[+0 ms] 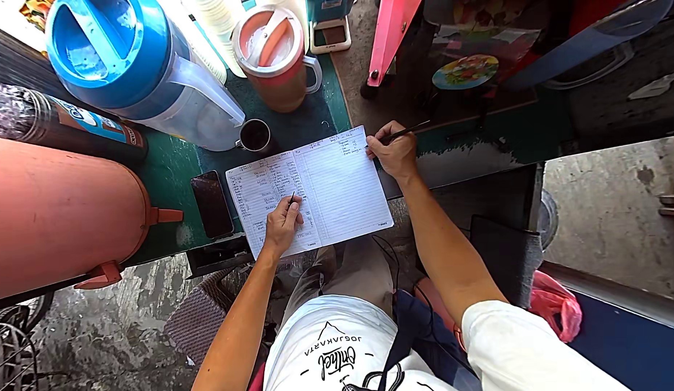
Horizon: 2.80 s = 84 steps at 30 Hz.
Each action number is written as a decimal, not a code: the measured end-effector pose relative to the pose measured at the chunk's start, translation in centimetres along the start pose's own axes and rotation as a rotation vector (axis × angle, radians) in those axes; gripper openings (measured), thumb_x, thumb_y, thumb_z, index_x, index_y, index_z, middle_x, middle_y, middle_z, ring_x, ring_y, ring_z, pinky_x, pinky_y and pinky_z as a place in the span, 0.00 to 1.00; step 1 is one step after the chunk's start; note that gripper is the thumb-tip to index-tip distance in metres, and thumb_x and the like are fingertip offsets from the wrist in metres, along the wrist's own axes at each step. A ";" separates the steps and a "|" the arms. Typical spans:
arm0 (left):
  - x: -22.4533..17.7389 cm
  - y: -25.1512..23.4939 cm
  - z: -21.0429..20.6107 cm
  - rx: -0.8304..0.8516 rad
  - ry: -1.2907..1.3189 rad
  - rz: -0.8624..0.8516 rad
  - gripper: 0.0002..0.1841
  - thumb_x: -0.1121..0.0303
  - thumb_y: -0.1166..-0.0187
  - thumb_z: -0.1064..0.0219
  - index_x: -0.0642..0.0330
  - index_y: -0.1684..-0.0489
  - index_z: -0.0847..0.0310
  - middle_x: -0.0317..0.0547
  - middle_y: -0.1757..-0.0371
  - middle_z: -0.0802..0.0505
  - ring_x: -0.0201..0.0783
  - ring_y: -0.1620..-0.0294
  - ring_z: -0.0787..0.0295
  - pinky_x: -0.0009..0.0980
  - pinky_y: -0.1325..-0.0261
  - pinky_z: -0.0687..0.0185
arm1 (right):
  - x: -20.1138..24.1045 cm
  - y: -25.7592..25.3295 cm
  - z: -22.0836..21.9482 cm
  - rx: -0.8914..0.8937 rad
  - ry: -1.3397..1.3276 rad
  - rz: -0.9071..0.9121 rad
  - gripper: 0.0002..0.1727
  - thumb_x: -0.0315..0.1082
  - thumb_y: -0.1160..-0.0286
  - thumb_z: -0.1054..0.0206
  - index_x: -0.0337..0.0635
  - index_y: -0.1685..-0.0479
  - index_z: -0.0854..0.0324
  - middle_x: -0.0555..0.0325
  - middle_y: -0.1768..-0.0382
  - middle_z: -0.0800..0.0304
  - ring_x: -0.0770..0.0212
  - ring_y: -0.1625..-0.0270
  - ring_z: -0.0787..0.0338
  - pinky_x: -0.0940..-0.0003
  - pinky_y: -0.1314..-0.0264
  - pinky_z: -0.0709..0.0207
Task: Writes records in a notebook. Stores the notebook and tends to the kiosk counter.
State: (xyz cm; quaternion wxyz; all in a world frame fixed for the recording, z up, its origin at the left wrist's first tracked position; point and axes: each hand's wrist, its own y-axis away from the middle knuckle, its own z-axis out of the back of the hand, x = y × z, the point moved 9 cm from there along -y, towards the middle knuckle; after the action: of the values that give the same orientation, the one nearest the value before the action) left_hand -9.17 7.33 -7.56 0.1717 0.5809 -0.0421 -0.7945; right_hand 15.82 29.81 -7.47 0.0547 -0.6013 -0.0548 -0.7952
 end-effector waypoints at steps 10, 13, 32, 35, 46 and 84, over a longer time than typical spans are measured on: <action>0.3 -0.1 0.0 -0.002 0.005 -0.008 0.18 0.64 0.06 0.53 0.59 0.34 0.19 0.34 0.77 0.12 0.26 0.83 0.24 0.22 0.77 0.27 | -0.2 -0.2 0.7 -0.041 -0.142 -0.053 0.10 0.27 0.30 0.24 0.41 0.65 0.23 0.62 0.78 0.09 0.67 0.79 0.08 0.70 0.72 0.10; 0.3 -0.1 0.0 -0.003 -0.004 -0.010 0.18 0.64 0.06 0.54 0.59 0.34 0.19 0.34 0.77 0.13 0.25 0.83 0.23 0.22 0.76 0.26 | -0.1 -0.4 1.3 -0.099 -0.155 -0.071 0.10 0.30 0.25 0.27 0.41 0.60 0.27 0.63 0.78 0.11 0.66 0.80 0.09 0.71 0.74 0.11; 0.2 0.0 0.1 -0.029 -0.060 -0.043 0.18 0.63 0.06 0.54 0.58 0.35 0.18 0.34 0.77 0.13 0.27 0.81 0.21 0.24 0.75 0.23 | 0.1 -1.3 -0.6 0.095 -0.099 0.014 0.09 0.28 0.29 0.24 0.41 0.62 0.22 0.61 0.76 0.09 0.65 0.77 0.07 0.69 0.70 0.09; 0.2 0.0 0.0 -0.031 -0.055 -0.043 0.19 0.63 0.06 0.54 0.58 0.36 0.18 0.34 0.78 0.13 0.26 0.81 0.21 0.23 0.75 0.23 | 0.0 -1.2 -0.5 0.082 -0.106 0.015 0.09 0.28 0.29 0.25 0.41 0.62 0.23 0.61 0.77 0.09 0.66 0.76 0.08 0.69 0.70 0.09; 0.1 0.1 0.0 -0.038 -0.062 -0.056 0.19 0.62 0.06 0.54 0.59 0.36 0.18 0.33 0.77 0.14 0.25 0.81 0.21 0.23 0.75 0.23 | -0.1 -1.1 -0.5 0.075 -0.085 0.034 0.09 0.29 0.29 0.24 0.42 0.63 0.22 0.61 0.76 0.10 0.66 0.77 0.08 0.69 0.70 0.09; 0.3 0.1 0.1 -0.042 -0.063 -0.058 0.19 0.64 0.07 0.54 0.58 0.36 0.17 0.33 0.77 0.13 0.25 0.81 0.22 0.23 0.75 0.24 | -0.3 -1.3 -0.5 0.058 -0.055 0.039 0.10 0.28 0.32 0.22 0.41 0.65 0.21 0.62 0.77 0.10 0.67 0.78 0.09 0.71 0.72 0.11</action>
State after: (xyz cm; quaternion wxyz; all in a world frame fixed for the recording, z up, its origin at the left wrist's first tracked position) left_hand -9.29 7.13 -7.82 0.1592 0.5530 -0.0137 -0.8177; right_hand 15.25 31.00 -7.88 0.0862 -0.6220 -0.0674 -0.7753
